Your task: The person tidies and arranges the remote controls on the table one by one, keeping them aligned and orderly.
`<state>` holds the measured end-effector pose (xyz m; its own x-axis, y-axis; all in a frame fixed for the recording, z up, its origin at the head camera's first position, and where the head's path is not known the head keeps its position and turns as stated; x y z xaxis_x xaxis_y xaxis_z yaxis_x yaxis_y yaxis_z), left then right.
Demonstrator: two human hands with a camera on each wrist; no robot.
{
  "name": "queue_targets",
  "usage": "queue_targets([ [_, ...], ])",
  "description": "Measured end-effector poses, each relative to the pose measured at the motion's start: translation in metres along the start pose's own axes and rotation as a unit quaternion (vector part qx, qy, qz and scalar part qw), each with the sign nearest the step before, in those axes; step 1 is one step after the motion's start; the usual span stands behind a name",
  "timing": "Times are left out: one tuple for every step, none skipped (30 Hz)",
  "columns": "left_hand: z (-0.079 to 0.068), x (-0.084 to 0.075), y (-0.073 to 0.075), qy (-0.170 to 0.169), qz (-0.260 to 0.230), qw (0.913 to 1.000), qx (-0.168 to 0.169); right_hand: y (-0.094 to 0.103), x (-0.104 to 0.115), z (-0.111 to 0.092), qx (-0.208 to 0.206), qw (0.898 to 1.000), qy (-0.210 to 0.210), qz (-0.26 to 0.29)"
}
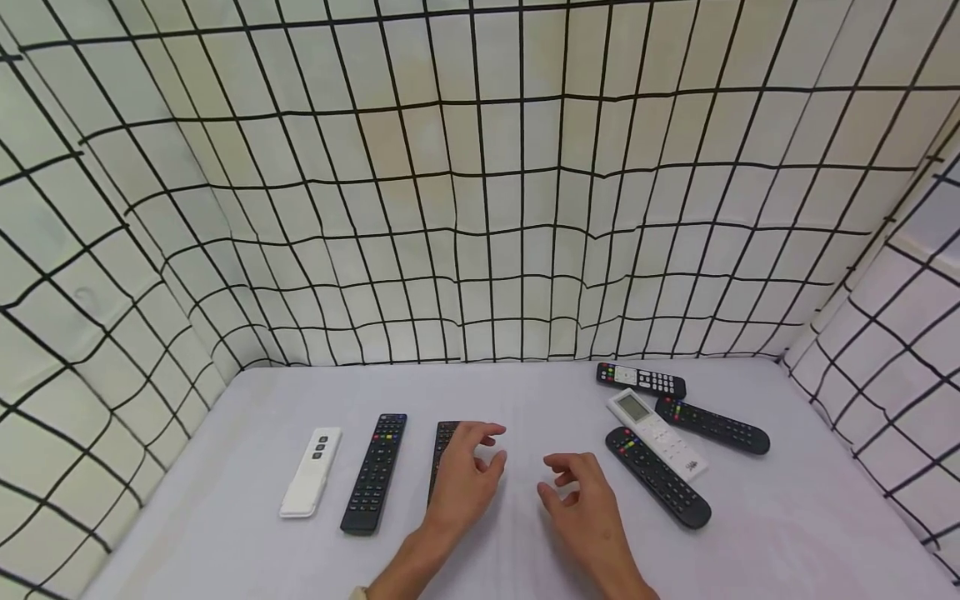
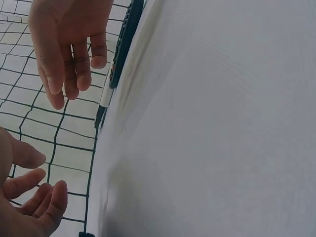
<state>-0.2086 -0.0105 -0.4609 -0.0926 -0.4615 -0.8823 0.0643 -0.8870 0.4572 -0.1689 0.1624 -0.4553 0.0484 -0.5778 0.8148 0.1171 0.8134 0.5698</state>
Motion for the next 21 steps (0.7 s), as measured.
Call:
queue_targets([
  [0.0, -0.001, -0.003, -0.001, -0.002, 1.0, 0.001, 0.003, -0.001, 0.0, 0.0, 1.0, -0.005, -0.005],
  [-0.001, -0.001, -0.005, -0.001, -0.004, 1.0, 0.004, 0.006, -0.003, 0.0, -0.001, 1.0, -0.008, -0.009],
  [-0.001, -0.002, -0.008, -0.001, -0.006, 1.0, 0.006, 0.009, -0.005, 0.0, -0.001, 1.0, -0.012, -0.015],
  [-0.002, -0.002, -0.01, -0.002, -0.008, 0.9999, 0.008, 0.012, -0.007, 0.0, -0.001, 1.0, -0.018, -0.022],
  [-0.002, -0.003, -0.012, -0.001, -0.009, 0.9999, 0.01, 0.015, -0.009, 0.0, -0.002, 0.999, -0.024, -0.028],
  [-0.003, -0.003, -0.014, -0.001, -0.011, 0.9999, 0.013, 0.018, -0.012, 0.0, -0.002, 0.999, -0.029, -0.035],
  [-0.003, -0.003, -0.016, -0.001, -0.013, 0.9998, 0.016, 0.022, -0.014, 0.0, -0.003, 0.999, -0.034, -0.041],
  [-0.002, -0.004, -0.018, 0.0, -0.015, 0.9997, 0.019, 0.025, -0.016, 0.0, -0.005, 0.998, -0.034, -0.047],
  [-0.002, -0.005, -0.02, 0.0, -0.015, 0.9996, 0.022, 0.029, -0.018, 0.001, -0.007, 0.998, -0.035, -0.054],
  [-0.002, -0.005, -0.022, 0.0, -0.016, 0.9996, 0.025, 0.032, -0.02, 0.0, -0.009, 0.998, -0.035, -0.06],
  [-0.001, -0.006, -0.024, 0.0, -0.017, 0.9994, 0.029, 0.036, -0.022, 0.0, -0.014, 0.997, -0.031, -0.064],
  [-0.001, -0.007, -0.026, -0.001, -0.017, 0.9993, 0.033, 0.04, -0.024, 0.0, -0.017, 0.997, -0.027, -0.069],
  [-0.001, -0.009, -0.028, -0.001, -0.018, 0.9991, 0.037, 0.043, -0.027, 0.0, -0.022, 0.997, -0.023, -0.075],
  [0.0, -0.01, -0.03, -0.003, -0.019, 0.9989, 0.042, 0.047, -0.029, 0.0, -0.027, 0.996, -0.018, -0.082],
  [0.0, -0.011, -0.032, -0.003, -0.02, 0.9987, 0.047, 0.05, -0.031, 0.0, -0.03, 0.996, -0.016, -0.088],
  [0.0, -0.012, -0.034, -0.003, -0.021, 0.9984, 0.052, 0.052, -0.033, 0.0, -0.035, 0.995, -0.013, -0.094],
  [0.001, -0.014, -0.036, -0.005, -0.024, 0.9981, 0.057, 0.055, -0.035, -0.001, -0.043, 0.994, -0.008, -0.1],
  [0.001, -0.015, -0.038, -0.006, -0.025, 0.9978, 0.061, 0.057, -0.037, -0.001, -0.05, 0.993, -0.007, -0.107],
  [0.001, -0.016, -0.04, -0.006, -0.027, 0.9975, 0.066, 0.06, -0.039, -0.002, -0.058, 0.992, -0.005, -0.113],
  [0.001, -0.017, -0.043, -0.006, -0.027, 0.9972, 0.07, 0.062, -0.041, -0.002, -0.065, 0.991, -0.002, -0.118],
  [0.001, -0.017, -0.045, -0.006, -0.024, 0.9971, 0.071, 0.064, -0.043, -0.002, -0.073, 0.99, 0.0, -0.123],
])
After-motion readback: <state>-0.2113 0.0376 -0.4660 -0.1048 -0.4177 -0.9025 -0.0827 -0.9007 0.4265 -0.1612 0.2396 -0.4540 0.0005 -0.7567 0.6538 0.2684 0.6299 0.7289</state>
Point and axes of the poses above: each hand's wrist, its own z-axis towards the middle knuckle, its own y-axis out of the back of the hand, x = y × z, the point moved 4 cm from there along z, towards the middle knuckle, and after that the axes turned 2 degrees about y, right-handed, at the moved point
